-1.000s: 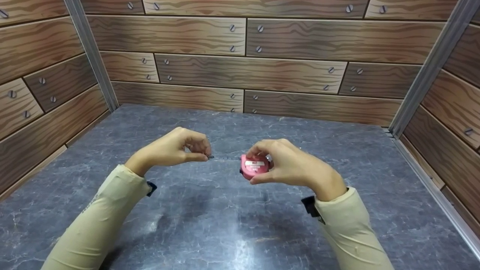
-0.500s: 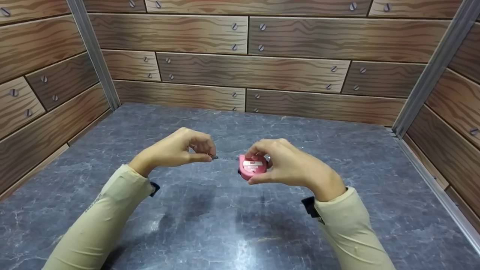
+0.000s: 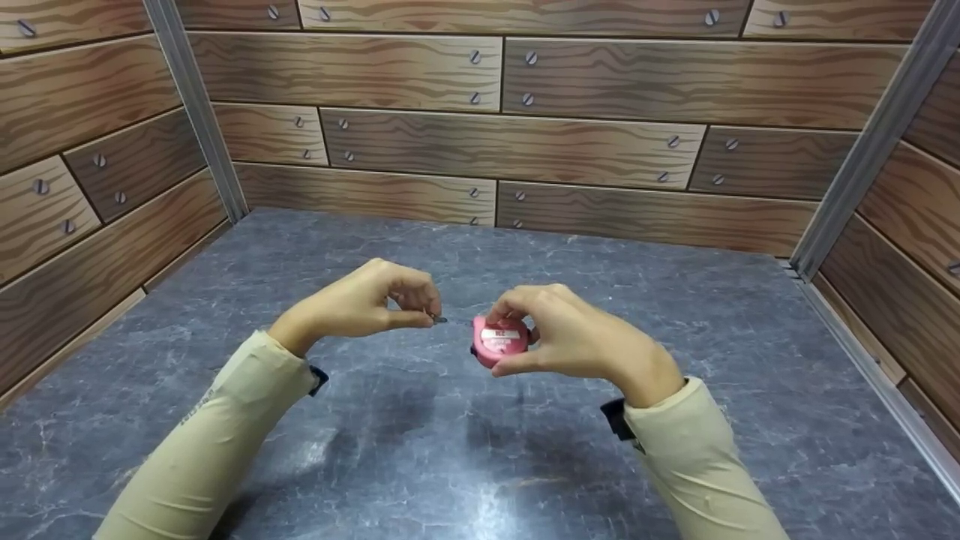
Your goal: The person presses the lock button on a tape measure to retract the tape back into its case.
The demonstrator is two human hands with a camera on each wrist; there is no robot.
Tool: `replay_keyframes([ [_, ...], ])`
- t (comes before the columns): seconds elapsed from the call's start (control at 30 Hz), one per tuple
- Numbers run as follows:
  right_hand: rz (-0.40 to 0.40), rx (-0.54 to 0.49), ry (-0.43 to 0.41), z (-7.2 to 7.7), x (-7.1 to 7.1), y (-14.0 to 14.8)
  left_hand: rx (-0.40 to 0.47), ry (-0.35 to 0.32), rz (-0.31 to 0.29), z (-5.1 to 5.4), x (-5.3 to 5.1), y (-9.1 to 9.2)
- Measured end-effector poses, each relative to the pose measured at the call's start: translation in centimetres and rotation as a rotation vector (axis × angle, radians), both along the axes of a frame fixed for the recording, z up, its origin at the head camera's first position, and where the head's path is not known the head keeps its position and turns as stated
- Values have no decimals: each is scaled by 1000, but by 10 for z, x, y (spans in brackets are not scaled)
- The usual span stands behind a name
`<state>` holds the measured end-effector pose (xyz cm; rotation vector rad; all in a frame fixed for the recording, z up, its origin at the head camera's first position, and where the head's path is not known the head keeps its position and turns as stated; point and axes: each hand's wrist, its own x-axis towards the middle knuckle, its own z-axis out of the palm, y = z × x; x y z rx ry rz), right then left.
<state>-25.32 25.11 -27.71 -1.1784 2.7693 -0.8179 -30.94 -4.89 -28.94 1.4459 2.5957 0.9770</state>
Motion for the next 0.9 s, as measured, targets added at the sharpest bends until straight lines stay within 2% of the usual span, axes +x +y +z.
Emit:
replay_keyframes([
  [0.23, 8, -4, 2, -3, -1, -3, -5, 3, -3, -1, -1, 2],
  [0.53, 57, -14, 23, -10, -3, -7, -23, -3, -20, -3, 1, 7],
  [0.9, 61, 6, 15, -12, -6, -11, -31, -21, -26, -7, 1, 9],
])
